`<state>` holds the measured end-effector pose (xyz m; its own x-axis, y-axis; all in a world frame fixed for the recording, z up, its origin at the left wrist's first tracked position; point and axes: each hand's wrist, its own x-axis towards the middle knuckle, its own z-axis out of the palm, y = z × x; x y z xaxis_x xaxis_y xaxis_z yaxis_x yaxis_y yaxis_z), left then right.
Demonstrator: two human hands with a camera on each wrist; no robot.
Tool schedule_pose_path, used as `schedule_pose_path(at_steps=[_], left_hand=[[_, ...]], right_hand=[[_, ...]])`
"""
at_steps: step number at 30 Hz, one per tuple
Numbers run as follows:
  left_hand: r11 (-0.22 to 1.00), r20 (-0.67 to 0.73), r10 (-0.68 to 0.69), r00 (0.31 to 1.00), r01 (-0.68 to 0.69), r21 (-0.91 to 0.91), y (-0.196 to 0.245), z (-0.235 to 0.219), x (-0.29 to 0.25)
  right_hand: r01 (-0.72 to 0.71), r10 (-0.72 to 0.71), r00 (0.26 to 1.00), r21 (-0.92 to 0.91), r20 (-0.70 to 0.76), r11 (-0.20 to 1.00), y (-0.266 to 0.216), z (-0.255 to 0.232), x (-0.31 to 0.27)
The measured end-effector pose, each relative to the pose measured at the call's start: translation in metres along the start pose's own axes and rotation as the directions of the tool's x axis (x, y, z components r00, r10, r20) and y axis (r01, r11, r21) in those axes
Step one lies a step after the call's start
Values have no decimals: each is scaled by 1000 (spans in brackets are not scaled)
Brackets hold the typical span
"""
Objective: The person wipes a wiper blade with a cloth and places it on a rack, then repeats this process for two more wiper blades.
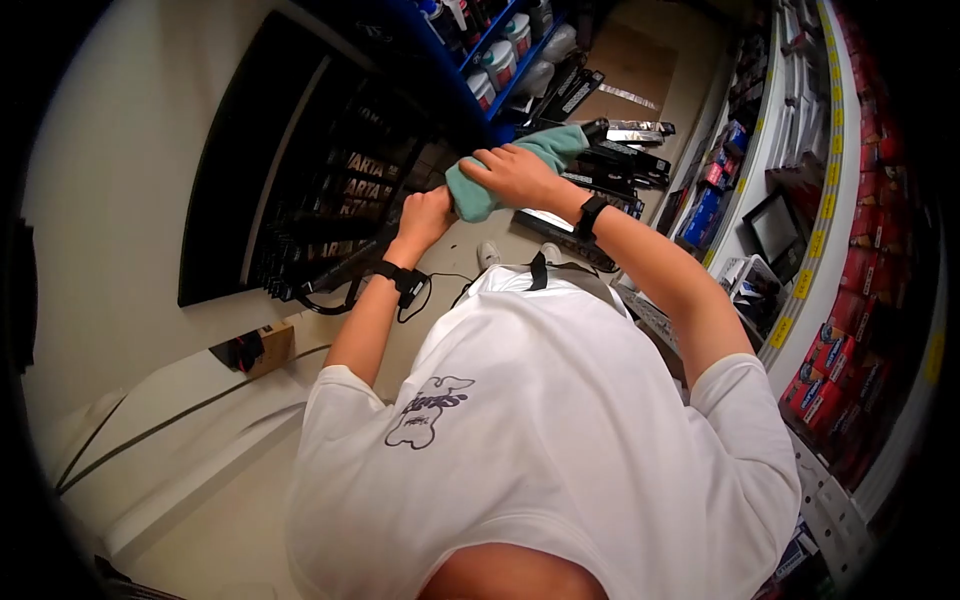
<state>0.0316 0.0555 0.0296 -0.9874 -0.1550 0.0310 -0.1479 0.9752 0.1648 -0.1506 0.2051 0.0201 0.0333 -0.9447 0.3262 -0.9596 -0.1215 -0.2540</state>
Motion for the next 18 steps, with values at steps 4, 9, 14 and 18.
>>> schedule_pose_path(at_steps=[4, 9, 14, 18], left_hand=[[995, -28, 24, 999, -22, 98, 1, -9, -18], [995, 17, -64, 998, 63, 81, -10, -12, -45], [990, -18, -132, 991, 133, 47, -28, -10, -69], [968, -42, -244, 969, 246, 54, -45, -11, -99]], right_hand=[[44, -45, 997, -23, -62, 999, 27, 3, -25], [11, -13, 999, -69, -38, 998, 62, -1, -37], [5, -3, 1000, -59, 30, 998, 69, 5, -16], [-19, 19, 1000, -2, 10, 1000, 74, 14, 4]])
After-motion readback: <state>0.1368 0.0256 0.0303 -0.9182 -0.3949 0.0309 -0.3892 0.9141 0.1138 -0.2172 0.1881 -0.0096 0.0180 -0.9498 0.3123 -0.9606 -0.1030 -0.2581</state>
